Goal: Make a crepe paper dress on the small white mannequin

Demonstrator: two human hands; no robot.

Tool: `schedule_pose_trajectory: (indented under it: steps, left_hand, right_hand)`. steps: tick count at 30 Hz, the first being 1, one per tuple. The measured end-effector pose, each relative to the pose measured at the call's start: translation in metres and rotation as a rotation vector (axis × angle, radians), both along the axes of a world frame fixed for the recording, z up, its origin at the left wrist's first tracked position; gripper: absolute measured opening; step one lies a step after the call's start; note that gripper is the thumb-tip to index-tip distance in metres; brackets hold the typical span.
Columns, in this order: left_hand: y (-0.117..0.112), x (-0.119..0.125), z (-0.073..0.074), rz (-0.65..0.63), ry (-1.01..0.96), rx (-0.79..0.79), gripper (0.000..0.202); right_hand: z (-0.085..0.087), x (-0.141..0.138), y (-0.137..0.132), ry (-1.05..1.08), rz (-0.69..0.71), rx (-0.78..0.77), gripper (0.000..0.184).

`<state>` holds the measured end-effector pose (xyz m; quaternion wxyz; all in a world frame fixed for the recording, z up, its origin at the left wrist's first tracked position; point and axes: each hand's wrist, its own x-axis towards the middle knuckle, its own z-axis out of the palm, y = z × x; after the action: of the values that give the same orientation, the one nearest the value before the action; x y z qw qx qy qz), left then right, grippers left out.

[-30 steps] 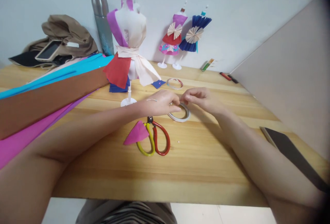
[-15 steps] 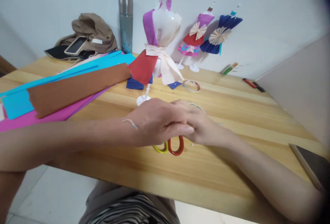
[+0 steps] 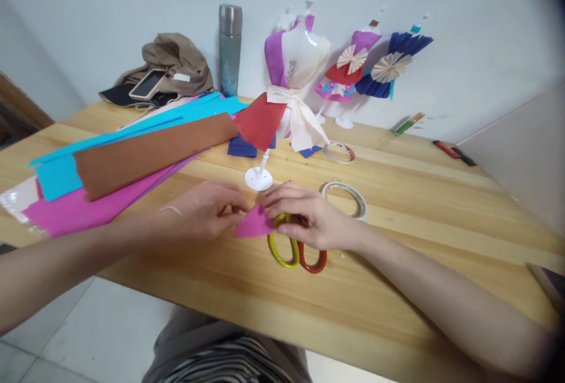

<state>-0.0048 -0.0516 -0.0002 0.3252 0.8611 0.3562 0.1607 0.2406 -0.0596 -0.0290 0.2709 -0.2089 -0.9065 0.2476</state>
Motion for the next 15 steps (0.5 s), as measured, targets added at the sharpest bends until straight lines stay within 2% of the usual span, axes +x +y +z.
schedule_pose_trajectory:
  steps: [2,4,7,9,11,15]
  left_hand:
    - [-0.001,-0.001,-0.003,-0.041,0.078,0.016,0.022]
    - [0.002,0.001,-0.005,-0.063,0.131,0.022,0.026]
    - [0.011,0.003,-0.007,-0.091,0.134,0.041,0.030]
    - [0.016,0.001,-0.009,-0.113,0.106,0.038,0.037]
    - [0.018,-0.002,-0.012,-0.126,0.082,0.036,0.046]
    - [0.013,-0.004,-0.016,-0.147,0.003,-0.003,0.048]
  right_hand:
    - [-0.003,-0.004,-0.005,-0.069,-0.008,0.069,0.018]
    - [-0.008,-0.010,-0.007,-0.088,-0.031,0.111,0.011]
    - [-0.013,-0.015,-0.009,-0.026,-0.064,0.081,0.016]
    - [-0.013,-0.013,-0.009,0.024,-0.118,-0.007,0.017]
    - [-0.009,-0.010,-0.011,0.091,-0.205,-0.164,0.016]
    - [0.001,-0.003,-0.015,0.221,-0.372,-0.413,0.019]
